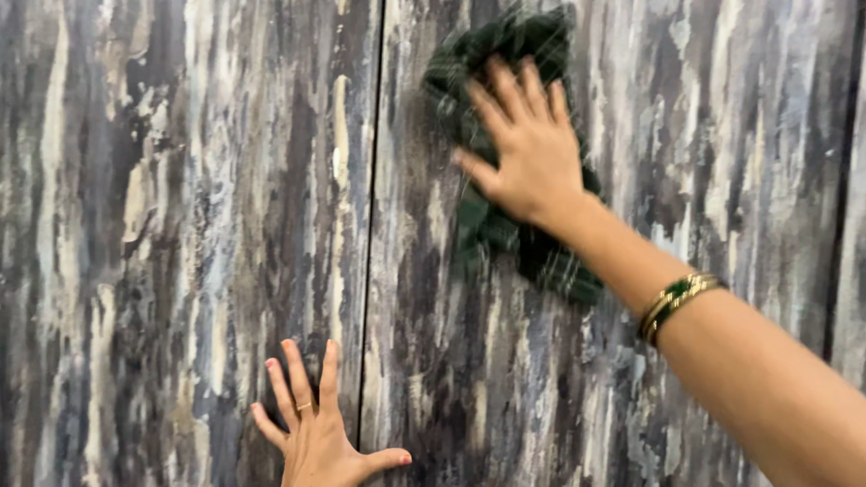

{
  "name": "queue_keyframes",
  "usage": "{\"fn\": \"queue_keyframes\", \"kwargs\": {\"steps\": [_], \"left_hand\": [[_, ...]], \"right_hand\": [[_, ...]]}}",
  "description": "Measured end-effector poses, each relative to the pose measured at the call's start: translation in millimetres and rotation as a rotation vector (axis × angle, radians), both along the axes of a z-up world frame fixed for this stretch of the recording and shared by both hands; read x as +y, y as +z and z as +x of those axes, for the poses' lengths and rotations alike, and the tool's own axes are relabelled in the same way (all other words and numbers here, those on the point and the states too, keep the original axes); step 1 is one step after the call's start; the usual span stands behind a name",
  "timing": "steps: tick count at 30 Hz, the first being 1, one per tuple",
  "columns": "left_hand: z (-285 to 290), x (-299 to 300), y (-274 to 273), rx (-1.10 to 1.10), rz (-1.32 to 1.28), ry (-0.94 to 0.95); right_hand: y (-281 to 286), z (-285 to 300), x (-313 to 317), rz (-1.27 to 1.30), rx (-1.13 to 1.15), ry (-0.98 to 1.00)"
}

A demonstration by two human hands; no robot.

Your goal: The person wipes the front surfaces of a wardrobe with a green cloth. They move the cloth across the patterned upper doors and the white lower panel, including around the metal handles, repeatedly covering the same areas.

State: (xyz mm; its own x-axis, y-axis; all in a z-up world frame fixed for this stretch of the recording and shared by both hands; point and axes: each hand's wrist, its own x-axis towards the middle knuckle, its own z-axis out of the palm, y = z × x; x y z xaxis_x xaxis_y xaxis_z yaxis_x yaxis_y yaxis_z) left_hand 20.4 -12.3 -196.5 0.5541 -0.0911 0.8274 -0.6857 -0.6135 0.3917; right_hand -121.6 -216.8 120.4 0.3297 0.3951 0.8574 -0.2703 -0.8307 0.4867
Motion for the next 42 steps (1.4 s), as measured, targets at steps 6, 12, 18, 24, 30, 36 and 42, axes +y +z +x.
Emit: {"fn": "queue_keyframes", "kwargs": {"steps": [6,12,18,24,30,36,42], "left_hand": [[2.2,13.1,-32.9,0.054,-0.153,0.061],[1.8,15.7,-34.2,0.115,-0.112,0.030],[-2.0,16.8,-26.5,0.246,-0.052,0.053],[-7.0,16.0,-34.0,0.035,-0.170,0.013],[-10.9,18.5,-29.4,0.118,-0.155,-0.007],[-17.1,20.1,-25.5,0.082,-0.129,-0.016],[-24.8,20.2,-25.7,0.030,-0.163,0.006]], "right_hand": [[-149.4,2.7,34.8,-0.531,0.773,-0.070],[-129.6,10.2,39.4,-0.782,0.859,0.066],[-15.8,22.2,28.4,-0.063,0.093,0.005],[-131.6,15.1,64.7,-0.389,0.480,-0.011],[-161.4,7.3,42.8,-0.647,0.987,0.094],[-84.2,-0.9,-35.7,0.238,-0.086,0.083],[-152.2,15.9,26.5,0.279,-0.007,-0.047]]}}
